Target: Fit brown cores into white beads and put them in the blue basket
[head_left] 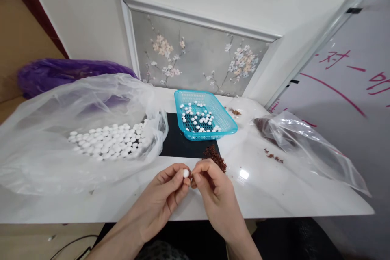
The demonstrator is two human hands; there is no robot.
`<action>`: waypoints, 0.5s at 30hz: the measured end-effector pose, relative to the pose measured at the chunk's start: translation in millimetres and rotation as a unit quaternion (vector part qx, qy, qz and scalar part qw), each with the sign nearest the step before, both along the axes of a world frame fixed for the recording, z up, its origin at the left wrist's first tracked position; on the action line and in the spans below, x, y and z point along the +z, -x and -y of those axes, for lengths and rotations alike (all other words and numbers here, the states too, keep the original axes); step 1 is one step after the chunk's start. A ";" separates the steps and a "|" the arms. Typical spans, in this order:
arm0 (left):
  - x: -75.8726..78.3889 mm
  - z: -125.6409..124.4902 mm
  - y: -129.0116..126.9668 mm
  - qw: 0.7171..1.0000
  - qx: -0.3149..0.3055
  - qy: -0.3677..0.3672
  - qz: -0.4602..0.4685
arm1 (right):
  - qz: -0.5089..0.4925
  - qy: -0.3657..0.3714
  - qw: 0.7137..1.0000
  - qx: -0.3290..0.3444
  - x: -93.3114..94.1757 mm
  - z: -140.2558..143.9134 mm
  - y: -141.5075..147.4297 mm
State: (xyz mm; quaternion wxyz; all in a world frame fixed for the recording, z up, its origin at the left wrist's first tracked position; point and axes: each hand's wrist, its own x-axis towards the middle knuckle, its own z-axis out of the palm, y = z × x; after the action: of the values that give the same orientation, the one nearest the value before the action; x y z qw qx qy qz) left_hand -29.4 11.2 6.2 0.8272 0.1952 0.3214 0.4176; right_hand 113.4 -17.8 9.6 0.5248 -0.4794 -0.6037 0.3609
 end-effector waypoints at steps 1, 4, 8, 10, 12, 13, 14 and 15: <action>-0.4 0.0 0.1 1.000 -0.004 -0.003 -0.002 | 0.003 0.001 1.000 0.001 -0.1 0.1 0.4; -2.2 0.2 0.0 1.000 -0.005 -0.010 -0.017 | 0.019 0.005 1.000 -0.004 0.1 0.4 1.1; -5.1 0.0 -0.3 0.999 0.009 -0.021 -0.033 | 0.066 -0.005 0.997 -0.031 0.8 1.6 3.2; -6.6 -0.4 -0.3 0.999 0.012 -0.027 -0.038 | 0.086 -0.014 0.995 -0.047 1.4 2.5 5.1; -7.8 -0.9 -0.4 0.999 0.012 -0.031 -0.041 | 0.100 -0.027 0.993 -0.060 2.2 3.2 7.1; -8.2 -1.0 -0.5 0.999 0.012 -0.032 -0.041 | 0.108 -0.032 0.992 -0.065 2.6 3.4 7.9; -8.4 -1.1 -0.7 0.998 0.011 -0.034 -0.042 | 0.116 -0.038 0.990 -0.070 3.0 3.4 8.6; -8.4 -1.0 -1.0 0.998 0.011 -0.035 -0.043 | 0.125 -0.043 0.989 -0.073 3.2 3.3 9.0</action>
State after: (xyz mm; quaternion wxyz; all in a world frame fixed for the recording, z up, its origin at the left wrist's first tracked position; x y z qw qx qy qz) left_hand -28.4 12.3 -2.2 0.8005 0.2386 0.3438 0.4290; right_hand 104.4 -21.1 12.8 0.4909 -0.5405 -0.6426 0.2322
